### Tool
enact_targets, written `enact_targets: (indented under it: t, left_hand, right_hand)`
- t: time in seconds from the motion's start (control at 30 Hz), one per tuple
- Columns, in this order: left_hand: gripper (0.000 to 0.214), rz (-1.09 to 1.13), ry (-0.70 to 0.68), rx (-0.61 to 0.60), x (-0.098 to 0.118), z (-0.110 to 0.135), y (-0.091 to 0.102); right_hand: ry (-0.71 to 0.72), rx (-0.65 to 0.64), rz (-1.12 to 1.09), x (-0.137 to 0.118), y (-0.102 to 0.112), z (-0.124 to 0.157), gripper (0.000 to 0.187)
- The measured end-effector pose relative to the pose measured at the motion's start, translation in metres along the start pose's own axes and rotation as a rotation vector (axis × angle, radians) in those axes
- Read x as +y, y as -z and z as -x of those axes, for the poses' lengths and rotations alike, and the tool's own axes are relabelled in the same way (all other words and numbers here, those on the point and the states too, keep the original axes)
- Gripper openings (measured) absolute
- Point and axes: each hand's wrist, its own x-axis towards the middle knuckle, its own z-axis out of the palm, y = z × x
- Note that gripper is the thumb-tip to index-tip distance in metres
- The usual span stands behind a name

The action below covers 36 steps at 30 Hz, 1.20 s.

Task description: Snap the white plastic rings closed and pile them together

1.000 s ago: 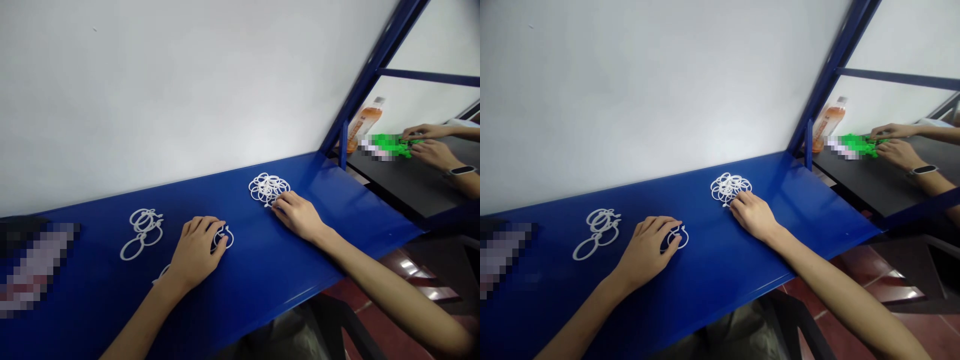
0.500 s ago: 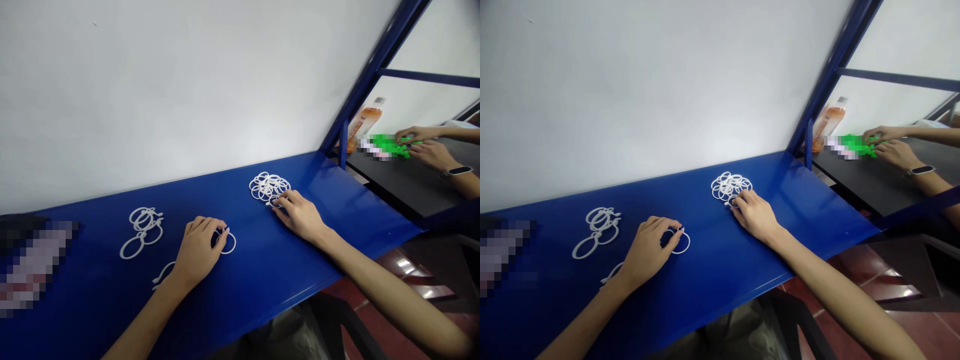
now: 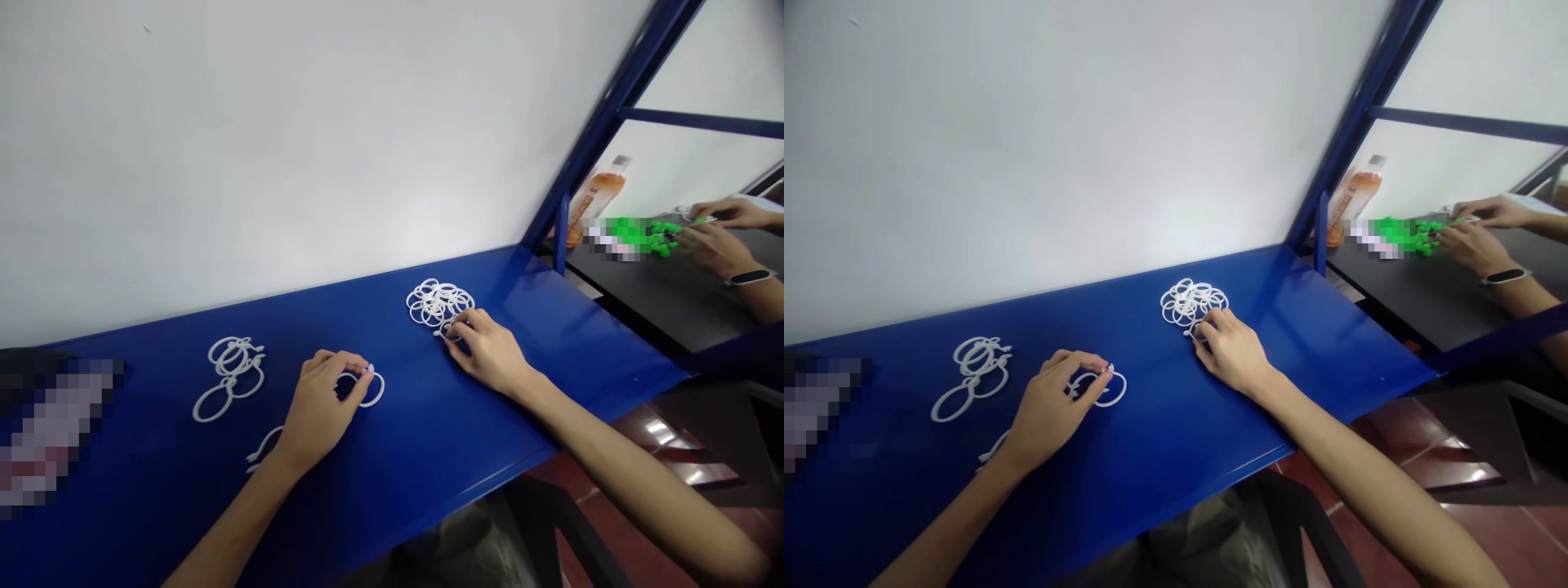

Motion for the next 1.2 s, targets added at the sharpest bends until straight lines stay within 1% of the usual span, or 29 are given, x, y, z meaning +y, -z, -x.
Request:
enact_targets:
  t: [0.17, 0.3, 0.4, 0.47, 0.53, 0.63, 0.7, 0.77, 0.9, 1.0, 1.1, 1.2]
  left_hand:
    - [0.009, 0.026, -0.007, 0.005, 0.002, 0.000, 0.001]
    - [0.010, 0.077, 0.033, -0.012, 0.004, -0.001, 0.004]
    - [0.013, 0.131, 0.068, -0.016, 0.005, -0.001, 0.006]
    - [0.014, 0.169, 0.096, -0.028, 0.006, -0.001, 0.008]
    - [0.015, 0.211, 0.118, -0.043, 0.005, 0.000, 0.009]
    - [0.016, 0.286, 0.118, -0.062, 0.002, 0.001, 0.009]
    - [0.017, 0.341, 0.118, -0.063, -0.001, 0.002, 0.009]
    - [0.020, 0.369, 0.145, -0.056, -0.004, 0.002, 0.009]
    - [0.025, 0.348, 0.205, -0.036, -0.004, 0.001, 0.009]
    - [0.022, 0.301, 0.152, -0.074, 0.000, 0.000, 0.009]
    - [0.019, 0.259, 0.105, -0.089, 0.004, -0.001, 0.009]
    - [0.022, 0.241, 0.103, -0.067, 0.003, -0.002, 0.008]
  right_hand:
    - [-0.033, -0.024, 0.007, 0.001, -0.003, -0.002, 0.014]
    - [-0.036, 0.027, 0.002, 0.000, -0.003, -0.002, 0.016]
    - [-0.004, 0.084, -0.036, -0.008, 0.000, -0.003, 0.019]
    - [0.050, 0.088, -0.119, -0.019, 0.003, -0.004, 0.020]
    - [0.130, 0.029, -0.256, -0.034, 0.006, -0.007, 0.021]
    - [0.210, -0.112, -0.474, -0.058, 0.006, -0.016, 0.027]
    - [0.194, -0.157, -0.577, -0.071, 0.003, -0.023, 0.024]
    - [0.156, -0.155, -0.655, -0.078, -0.003, -0.029, 0.017]
    - [0.111, -0.134, -0.745, -0.080, -0.014, -0.032, 0.013]
    - [0.107, -0.149, -0.762, -0.079, -0.016, -0.029, 0.014]
    - [0.118, -0.156, -0.751, -0.077, -0.013, -0.026, 0.016]
    - [0.129, -0.103, -0.736, -0.076, -0.009, -0.026, 0.022]
